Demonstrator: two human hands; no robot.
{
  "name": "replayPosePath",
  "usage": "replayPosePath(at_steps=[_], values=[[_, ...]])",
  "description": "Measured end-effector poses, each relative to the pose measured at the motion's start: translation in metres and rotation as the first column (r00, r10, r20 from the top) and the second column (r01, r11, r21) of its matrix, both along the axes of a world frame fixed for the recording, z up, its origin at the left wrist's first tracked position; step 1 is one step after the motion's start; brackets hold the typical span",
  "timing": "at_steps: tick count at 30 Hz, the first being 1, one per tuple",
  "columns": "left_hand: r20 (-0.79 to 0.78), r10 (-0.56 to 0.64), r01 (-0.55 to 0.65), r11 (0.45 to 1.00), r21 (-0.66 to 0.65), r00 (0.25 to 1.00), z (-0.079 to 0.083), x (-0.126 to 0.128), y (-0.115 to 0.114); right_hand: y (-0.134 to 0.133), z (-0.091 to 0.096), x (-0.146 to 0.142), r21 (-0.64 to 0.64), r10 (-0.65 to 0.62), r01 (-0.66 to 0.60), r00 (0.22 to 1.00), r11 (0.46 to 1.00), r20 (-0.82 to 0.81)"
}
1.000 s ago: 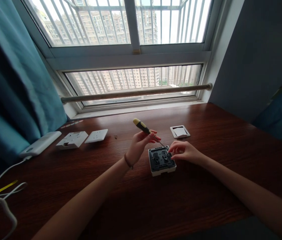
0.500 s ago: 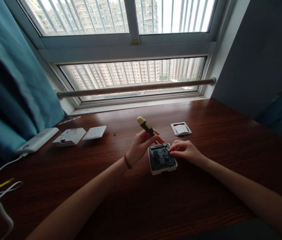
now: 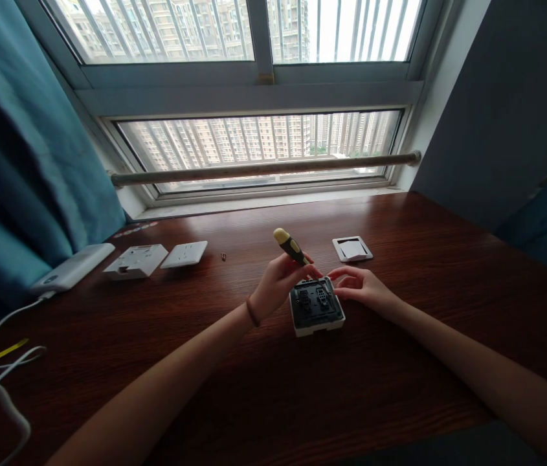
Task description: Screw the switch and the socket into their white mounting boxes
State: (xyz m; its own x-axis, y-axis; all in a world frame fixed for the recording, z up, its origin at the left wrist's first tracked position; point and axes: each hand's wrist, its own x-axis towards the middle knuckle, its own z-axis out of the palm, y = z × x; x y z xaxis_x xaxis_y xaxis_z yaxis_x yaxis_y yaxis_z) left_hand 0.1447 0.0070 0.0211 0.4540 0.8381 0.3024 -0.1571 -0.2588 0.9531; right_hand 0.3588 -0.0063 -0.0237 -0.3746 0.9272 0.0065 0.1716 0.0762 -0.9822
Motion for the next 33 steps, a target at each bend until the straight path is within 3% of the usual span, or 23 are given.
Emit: replayPosePath(at_steps=[3, 7, 13, 16, 22, 28, 30, 33], values=[[0.006, 0.0, 0.0, 1.0, 0.014, 1.0, -0.001, 0.0, 0.0, -0.002, 0.001, 0.001, -0.014, 0.073, -0.072, 0.995, 0.997, 0.072], [0.024, 0.051, -0.051, 0.999, -0.004, 0.998, -0.002, 0.001, -0.002, -0.008, 0.005, 0.002, 0.097, 0.198, -0.221, 0.959, 0.97, 0.204], [0.011, 0.179, -0.177, 0.979, -0.098, 0.984, -0.001, 0.005, -0.005, -0.012, 0.002, -0.002, 0.171, 0.167, -0.218, 0.948, 0.961, 0.27], [-0.044, 0.134, -0.137, 0.989, -0.057, 0.99, 0.004, 0.009, 0.003, -0.01, 0.0, -0.004, 0.222, 0.134, -0.193, 0.958, 0.956, 0.254], [-0.158, -0.078, 0.087, 0.995, 0.051, 0.984, 0.021, 0.013, 0.029, -0.003, -0.004, -0.003, 0.26, 0.094, -0.146, 0.974, 0.954, 0.204], [-0.232, -0.22, 0.233, 0.972, 0.028, 0.947, 0.025, 0.002, 0.033, 0.002, -0.006, 0.0, 0.266, 0.114, -0.169, 0.971, 0.949, 0.209], [-0.22, -0.211, 0.224, 0.974, 0.037, 0.952, 0.023, 0.001, 0.028, 0.002, -0.006, 0.0, 0.279, 0.114, -0.172, 0.971, 0.945, 0.212], [-0.206, -0.096, 0.12, 0.987, 0.106, 0.974, 0.018, 0.003, 0.02, 0.002, -0.005, -0.001, 0.277, 0.115, -0.17, 0.972, 0.946, 0.203]])
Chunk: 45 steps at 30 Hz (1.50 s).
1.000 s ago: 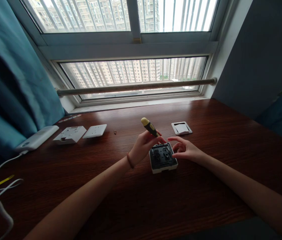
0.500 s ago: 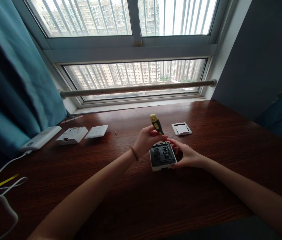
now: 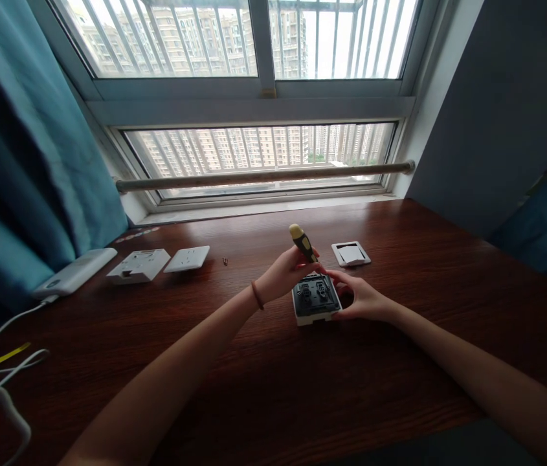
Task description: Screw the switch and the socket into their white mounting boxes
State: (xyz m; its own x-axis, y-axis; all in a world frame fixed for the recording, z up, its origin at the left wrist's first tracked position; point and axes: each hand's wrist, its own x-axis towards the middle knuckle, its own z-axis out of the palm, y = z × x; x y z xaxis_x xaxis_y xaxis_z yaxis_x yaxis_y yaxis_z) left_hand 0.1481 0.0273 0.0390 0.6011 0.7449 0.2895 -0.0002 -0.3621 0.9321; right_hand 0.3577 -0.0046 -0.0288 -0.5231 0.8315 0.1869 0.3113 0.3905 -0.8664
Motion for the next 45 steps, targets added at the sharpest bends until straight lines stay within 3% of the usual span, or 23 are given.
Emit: replayPosePath(at_steps=[7, 15, 21, 25, 30, 33, 38, 45], values=[[-0.033, 0.26, -0.256, 0.962, 0.096, 0.965, -0.011, 0.008, -0.005, -0.001, -0.001, 0.0, -0.004, 0.019, -0.019, 1.0, 1.0, -0.021], [0.062, 0.319, -0.318, 0.948, -0.029, 0.946, -0.007, 0.012, -0.01, -0.002, 0.002, -0.001, -0.008, 0.03, -0.03, 0.999, 1.0, -0.025], [0.049, 0.353, -0.354, 0.935, 0.005, 0.934, -0.014, 0.014, -0.013, -0.003, 0.005, 0.0, -0.014, 0.011, -0.011, 1.0, 1.0, 0.001], [0.073, 0.301, -0.303, 0.952, 0.027, 0.951, -0.016, 0.014, -0.011, -0.003, 0.004, 0.0, -0.008, 0.006, -0.006, 1.0, 1.0, 0.009], [0.069, 0.108, -0.109, 0.994, 0.014, 0.992, -0.012, 0.011, -0.007, -0.003, 0.003, 0.0, -0.032, 0.012, -0.012, 1.0, 0.999, 0.005], [0.062, 0.049, -0.052, 0.998, 0.044, 0.997, -0.01, 0.011, -0.009, -0.004, 0.004, 0.0, -0.044, 0.018, -0.018, 1.0, 0.999, 0.0], [0.097, 0.062, -0.068, 0.996, 0.06, 0.993, -0.008, 0.012, -0.012, -0.002, 0.003, 0.0, -0.044, 0.026, -0.026, 1.0, 0.999, 0.003], [0.168, 0.074, -0.07, 0.997, -0.032, 0.983, -0.001, 0.007, -0.009, -0.001, 0.0, 0.001, -0.018, 0.011, -0.011, 1.0, 1.0, 0.025]])
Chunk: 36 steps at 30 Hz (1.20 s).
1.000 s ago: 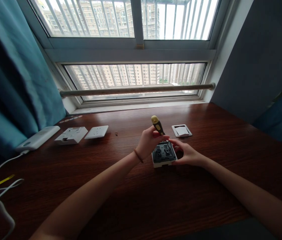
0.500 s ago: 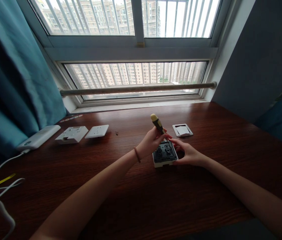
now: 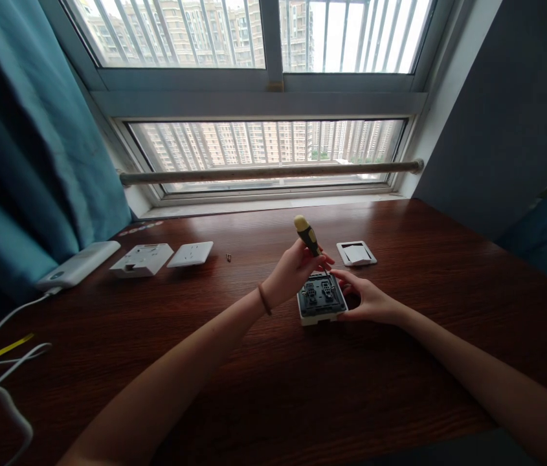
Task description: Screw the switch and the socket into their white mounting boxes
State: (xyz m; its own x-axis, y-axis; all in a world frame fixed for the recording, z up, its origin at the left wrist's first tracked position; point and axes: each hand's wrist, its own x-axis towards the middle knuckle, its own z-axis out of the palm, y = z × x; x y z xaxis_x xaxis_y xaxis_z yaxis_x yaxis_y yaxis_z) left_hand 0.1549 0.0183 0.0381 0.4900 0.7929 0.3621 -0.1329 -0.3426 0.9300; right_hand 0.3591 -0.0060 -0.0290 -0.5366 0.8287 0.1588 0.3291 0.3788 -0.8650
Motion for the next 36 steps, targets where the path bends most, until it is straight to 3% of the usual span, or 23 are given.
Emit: replayPosePath(at_steps=[12, 20, 28, 34, 36], values=[[-0.107, 0.042, -0.036, 0.998, 0.058, 0.993, -0.01, 0.003, 0.002, -0.001, 0.002, 0.0, -0.015, 0.011, -0.011, 1.0, 1.0, -0.021], [-0.119, 0.206, -0.199, 0.978, 0.065, 0.971, -0.016, 0.007, -0.006, -0.001, 0.002, -0.001, -0.022, 0.002, -0.002, 1.0, 1.0, 0.0], [-0.213, 0.025, 0.021, 0.978, 0.21, 0.977, 0.013, 0.01, 0.003, -0.001, 0.004, -0.001, -0.006, -0.001, 0.001, 1.0, 1.0, 0.01], [-0.175, -0.261, 0.284, 0.951, 0.123, 0.95, 0.014, 0.011, 0.026, 0.0, 0.003, 0.0, -0.015, 0.007, -0.006, 1.0, 1.0, 0.01], [-0.141, -0.262, 0.278, 0.954, 0.109, 0.955, 0.011, 0.01, 0.029, -0.001, 0.003, 0.0, -0.01, 0.009, -0.009, 1.0, 1.0, 0.011]])
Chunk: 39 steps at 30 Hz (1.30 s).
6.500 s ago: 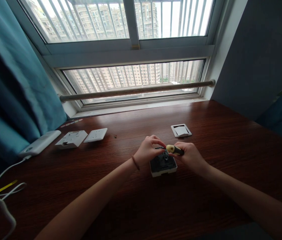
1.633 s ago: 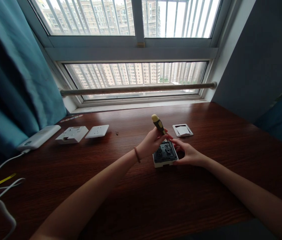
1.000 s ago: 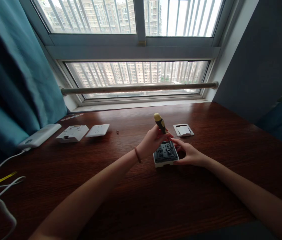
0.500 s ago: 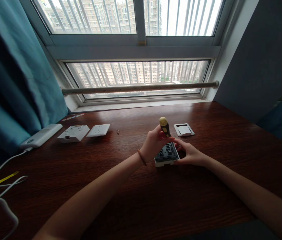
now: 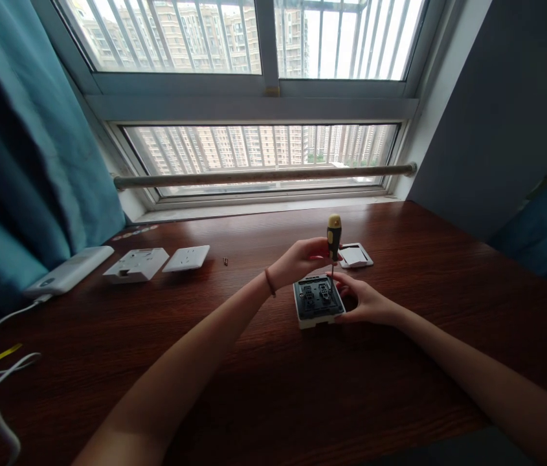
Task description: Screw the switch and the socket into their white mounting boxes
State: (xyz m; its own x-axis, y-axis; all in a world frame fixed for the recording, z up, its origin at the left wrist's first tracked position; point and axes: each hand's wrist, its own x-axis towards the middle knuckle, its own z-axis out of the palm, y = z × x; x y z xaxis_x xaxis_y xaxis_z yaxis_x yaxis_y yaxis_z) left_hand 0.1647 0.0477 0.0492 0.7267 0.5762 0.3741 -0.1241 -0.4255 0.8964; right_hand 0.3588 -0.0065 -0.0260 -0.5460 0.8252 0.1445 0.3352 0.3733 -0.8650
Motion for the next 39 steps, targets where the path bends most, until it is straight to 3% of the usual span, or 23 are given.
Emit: replayPosePath(at_steps=[3, 8, 14, 16, 20, 27, 29, 34, 39], values=[[0.027, 0.156, -0.156, 0.987, 0.028, 0.987, -0.007, -0.001, -0.001, 0.0, 0.0, 0.0, 0.002, -0.008, 0.008, 1.0, 1.0, 0.003], [0.057, 0.403, -0.403, 0.915, -0.003, 0.913, -0.023, 0.002, -0.006, 0.0, -0.002, 0.0, -0.012, -0.03, 0.03, 0.999, 0.999, 0.015], [0.099, 0.579, -0.586, 0.807, 0.07, 0.81, -0.028, 0.008, -0.015, -0.001, 0.001, -0.001, -0.059, -0.019, 0.019, 1.0, 0.998, 0.001], [0.107, 0.564, -0.573, 0.814, 0.097, 0.819, -0.026, 0.009, -0.018, -0.001, 0.002, -0.001, -0.058, -0.017, 0.017, 1.0, 0.998, -0.001], [0.054, 0.427, -0.43, 0.898, 0.095, 0.903, -0.018, 0.005, -0.02, 0.0, 0.001, 0.0, -0.019, -0.024, 0.024, 1.0, 1.0, 0.011], [0.097, 0.151, -0.146, 0.988, -0.05, 0.984, -0.006, 0.001, -0.02, 0.001, -0.001, -0.001, -0.037, -0.006, 0.005, 1.0, 0.999, -0.012], [0.11, 0.149, -0.14, 0.987, -0.082, 0.983, -0.007, 0.003, -0.02, 0.001, -0.001, -0.001, -0.033, -0.003, 0.002, 1.0, 0.999, -0.014], [0.142, 0.292, -0.279, 0.954, -0.106, 0.946, -0.01, 0.004, -0.016, 0.0, 0.0, 0.0, -0.029, -0.019, 0.019, 1.0, 0.999, 0.001], [0.091, 0.168, -0.15, 0.973, -0.178, 0.982, -0.006, -0.001, -0.017, 0.002, -0.003, 0.002, -0.081, 0.006, -0.009, 0.999, 0.997, -0.033]])
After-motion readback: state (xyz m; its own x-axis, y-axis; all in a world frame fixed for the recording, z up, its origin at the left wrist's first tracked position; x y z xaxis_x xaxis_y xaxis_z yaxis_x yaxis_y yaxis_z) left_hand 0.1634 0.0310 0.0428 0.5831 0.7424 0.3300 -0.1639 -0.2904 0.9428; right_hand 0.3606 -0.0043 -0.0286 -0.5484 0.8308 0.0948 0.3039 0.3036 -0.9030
